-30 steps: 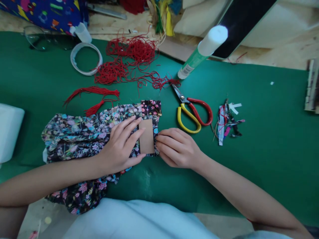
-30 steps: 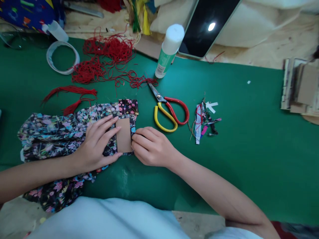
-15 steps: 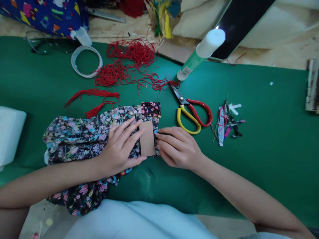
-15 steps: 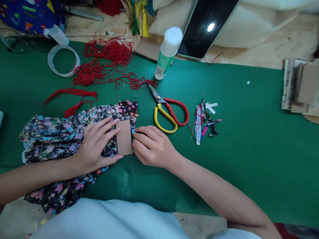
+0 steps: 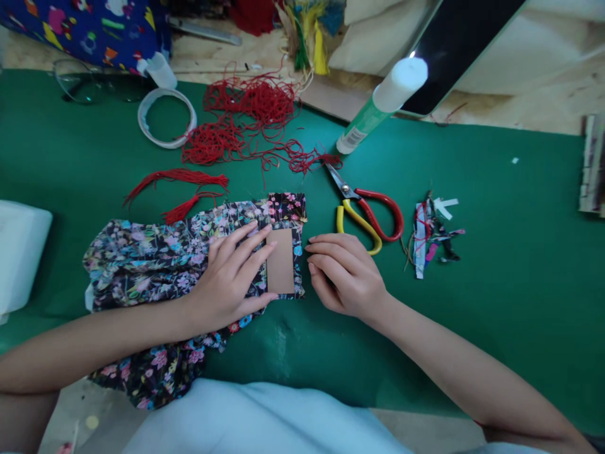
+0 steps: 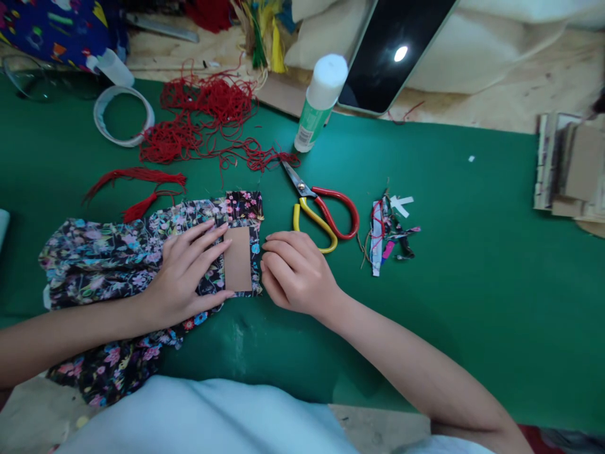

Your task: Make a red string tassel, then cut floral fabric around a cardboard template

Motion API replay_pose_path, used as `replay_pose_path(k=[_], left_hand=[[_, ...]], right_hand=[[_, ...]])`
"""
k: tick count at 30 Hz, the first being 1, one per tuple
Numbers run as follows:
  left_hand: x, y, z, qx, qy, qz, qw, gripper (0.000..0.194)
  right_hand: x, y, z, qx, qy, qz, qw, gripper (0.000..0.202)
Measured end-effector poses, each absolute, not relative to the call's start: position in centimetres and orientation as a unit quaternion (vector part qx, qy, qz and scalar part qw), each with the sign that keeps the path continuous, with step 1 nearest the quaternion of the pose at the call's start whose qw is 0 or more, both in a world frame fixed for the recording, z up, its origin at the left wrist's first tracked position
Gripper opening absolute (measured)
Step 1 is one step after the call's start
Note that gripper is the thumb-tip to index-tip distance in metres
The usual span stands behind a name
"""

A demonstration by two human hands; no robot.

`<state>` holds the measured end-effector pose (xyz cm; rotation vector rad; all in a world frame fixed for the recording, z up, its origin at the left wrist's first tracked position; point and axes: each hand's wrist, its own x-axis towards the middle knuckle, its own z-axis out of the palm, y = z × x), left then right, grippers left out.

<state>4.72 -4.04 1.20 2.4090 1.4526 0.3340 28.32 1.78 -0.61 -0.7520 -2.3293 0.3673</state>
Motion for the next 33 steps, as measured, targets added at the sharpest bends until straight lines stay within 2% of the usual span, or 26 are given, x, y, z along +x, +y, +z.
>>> replay_pose_path(k=[12, 33], left_hand=[[4.99, -4.20, 1.13, 0.848, 0.506, 0.082, 0.134, 0.065], [5.06, -4.18, 0.89, 0.866, 0.481, 0.090, 0.106, 0.060]], right_hand=[[28.39, 1.76, -0.58, -0.283, -0.893, 0.147, 0.317, 0.007], [28.26, 1.76, -0.64, -0.277, -0.901, 0.137, 0.304, 0.007]])
